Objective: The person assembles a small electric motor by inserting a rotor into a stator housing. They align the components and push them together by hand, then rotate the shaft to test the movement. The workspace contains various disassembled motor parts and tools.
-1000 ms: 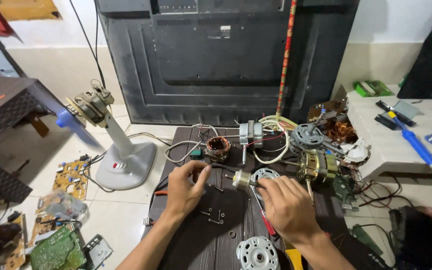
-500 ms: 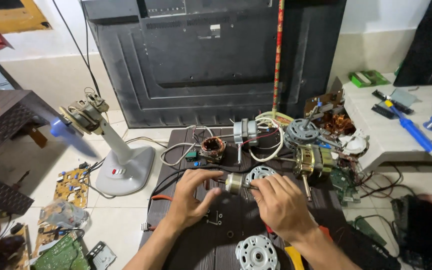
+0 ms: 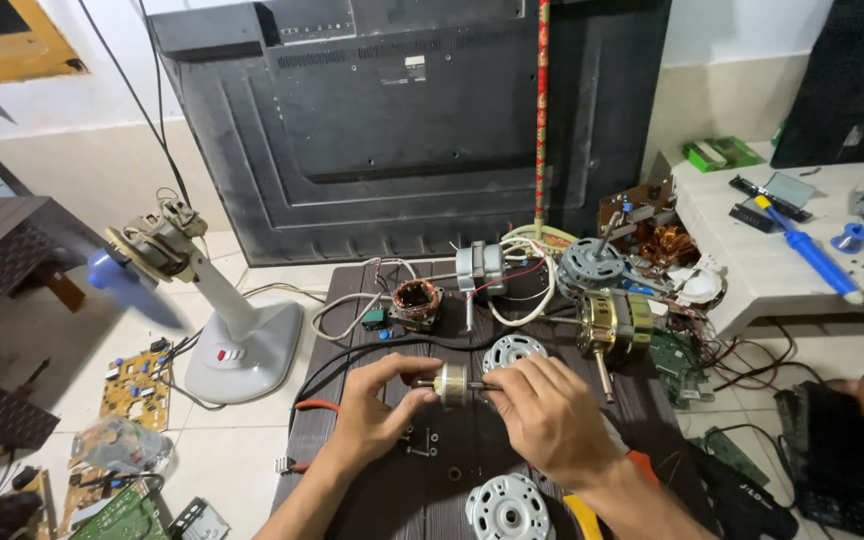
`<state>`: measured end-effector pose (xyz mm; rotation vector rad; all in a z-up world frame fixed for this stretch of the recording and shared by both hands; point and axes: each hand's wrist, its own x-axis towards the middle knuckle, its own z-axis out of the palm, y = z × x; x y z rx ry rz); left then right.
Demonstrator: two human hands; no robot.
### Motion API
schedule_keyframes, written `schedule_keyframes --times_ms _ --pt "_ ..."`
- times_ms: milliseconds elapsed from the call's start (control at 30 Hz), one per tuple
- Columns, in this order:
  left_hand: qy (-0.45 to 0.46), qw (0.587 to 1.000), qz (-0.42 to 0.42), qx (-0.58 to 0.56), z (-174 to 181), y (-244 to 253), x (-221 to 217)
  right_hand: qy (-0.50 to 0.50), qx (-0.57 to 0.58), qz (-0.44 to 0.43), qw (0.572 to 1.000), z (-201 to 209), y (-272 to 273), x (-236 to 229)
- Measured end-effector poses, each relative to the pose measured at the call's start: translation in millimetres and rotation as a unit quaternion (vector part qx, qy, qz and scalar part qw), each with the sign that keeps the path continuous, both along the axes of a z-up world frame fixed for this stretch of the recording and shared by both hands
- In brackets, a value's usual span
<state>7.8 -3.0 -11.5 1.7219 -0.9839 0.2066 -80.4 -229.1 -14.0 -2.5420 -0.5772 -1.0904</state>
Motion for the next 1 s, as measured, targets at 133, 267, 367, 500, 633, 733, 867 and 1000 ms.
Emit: schedule_keyframes --times_ms 133,267,367,500,633,733,867,1000 --pt "-0.053 0.999 -0.001 0.011 5.9 1.5 -0.5 0.002 0.003 0.002 1.0 -7.9 -0.3 2.8" --pt "-0.162 0.987 0.008 0.007 8.2 1.3 -1.8 0.005 0.008 0.023 1.0 -4.9 -0.6 2.6" --pt "-0.164 0.986 -0.006 -0.002 9.7 3.0 -2.0 0.005 0.005 0.027 1.0 -0.1 0.2 0.3" --pt "-0.142 0.99 -0.015 0.001 8.3 4.1 -0.8 -0.003 -0.014 0.028 0.999 1.4 -1.3 1.3" --pt "-0.113 0.993 -0.015 -0.017 11.8 3.8 -0.9 -0.006 -0.036 0.029 0.999 7.6 -0.4 -0.4" --pt "-0.083 0.996 -0.019 -0.003 12.7 4.5 -0.9 -0.017 -0.051 0.033 0.998 8.2 -0.5 -0.4" --pt "-0.107 0.992 0.017 0.062 14.2 3.3 -2.5 0.011 -0.045 0.027 0.999 4.1 -1.5 1.7" --pt "-0.189 0.975 0.068 0.099 13.7 1.7 -2.0 0.026 -0.034 0.02 0.999 5.1 -2.2 1.1"
